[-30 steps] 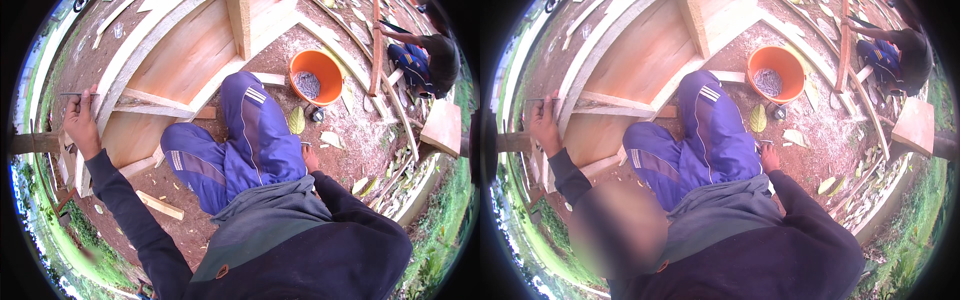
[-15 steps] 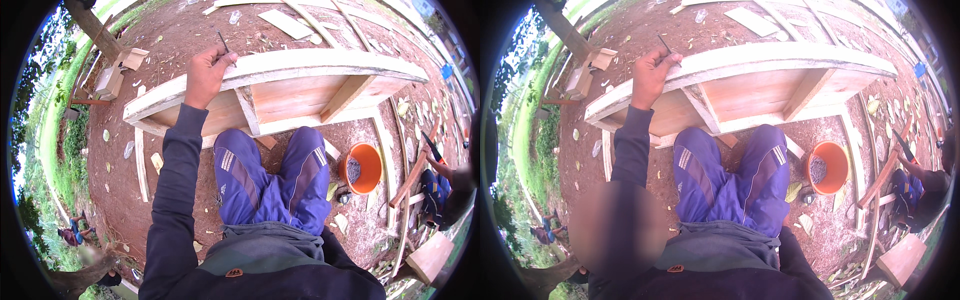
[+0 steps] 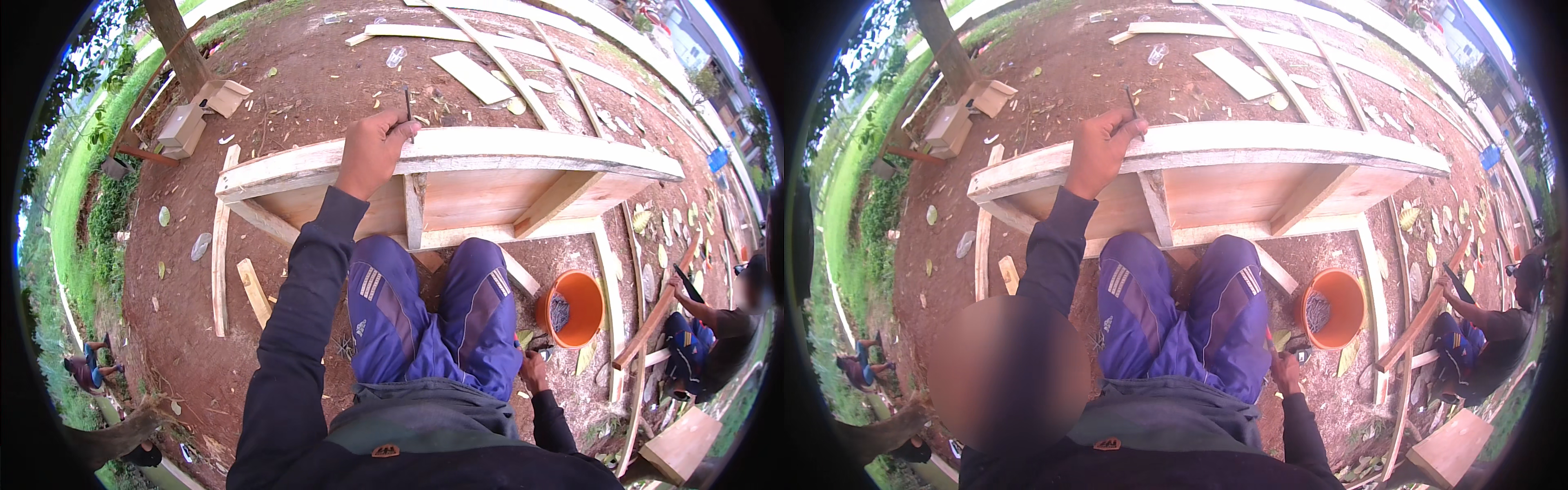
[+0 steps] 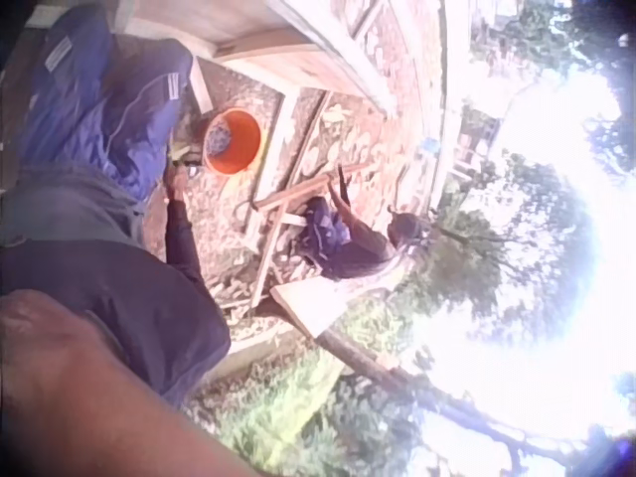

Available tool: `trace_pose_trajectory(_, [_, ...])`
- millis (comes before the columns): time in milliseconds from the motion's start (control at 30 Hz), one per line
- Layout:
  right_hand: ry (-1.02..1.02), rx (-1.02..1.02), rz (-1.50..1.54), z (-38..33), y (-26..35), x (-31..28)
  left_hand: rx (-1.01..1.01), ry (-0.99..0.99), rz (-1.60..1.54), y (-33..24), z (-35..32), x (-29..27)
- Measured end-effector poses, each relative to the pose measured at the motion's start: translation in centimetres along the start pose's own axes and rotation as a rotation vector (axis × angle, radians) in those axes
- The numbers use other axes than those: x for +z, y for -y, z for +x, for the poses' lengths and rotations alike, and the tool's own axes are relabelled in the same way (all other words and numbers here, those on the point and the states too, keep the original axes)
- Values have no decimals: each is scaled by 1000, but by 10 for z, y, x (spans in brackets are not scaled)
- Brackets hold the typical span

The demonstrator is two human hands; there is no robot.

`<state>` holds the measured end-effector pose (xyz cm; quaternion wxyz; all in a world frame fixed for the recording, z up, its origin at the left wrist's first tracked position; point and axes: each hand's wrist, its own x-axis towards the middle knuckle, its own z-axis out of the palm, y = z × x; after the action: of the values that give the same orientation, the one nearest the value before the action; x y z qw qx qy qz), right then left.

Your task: The person assembles a wooden frame by placing wooden planks and crossbars, then hammers nails to secure them. The person uses a hammer and nails to fasten the pieces together on the ground.

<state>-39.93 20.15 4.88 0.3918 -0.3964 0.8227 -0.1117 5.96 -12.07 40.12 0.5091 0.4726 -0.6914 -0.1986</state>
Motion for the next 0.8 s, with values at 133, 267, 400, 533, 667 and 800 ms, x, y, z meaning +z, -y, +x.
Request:
trace_pose_trajectory(133, [76,83,402,-32,52,-20,-3,-4,-47,6,-2,2])
trace_pose_trajectory(267, [177,81,696,-74,113,-41,5,-10,-54,2,-4,-2])
trace_pose_trajectory(400, [260,-235,919,-113,145,-49,121,-71,-35,9,-5,2])
trace_pose_trajectory(533, [155,-607,754,-131,230,-84,128,-48,26,-2,-6,2])
trace_pose_trajectory(667, [93,-768,413,-153,346,-152,85,-17,39,0,-4,-1])
trace_pose_trajectory(800, [-3,-1043,155,-174,422,-193,79,-16,65,4,-3,1])
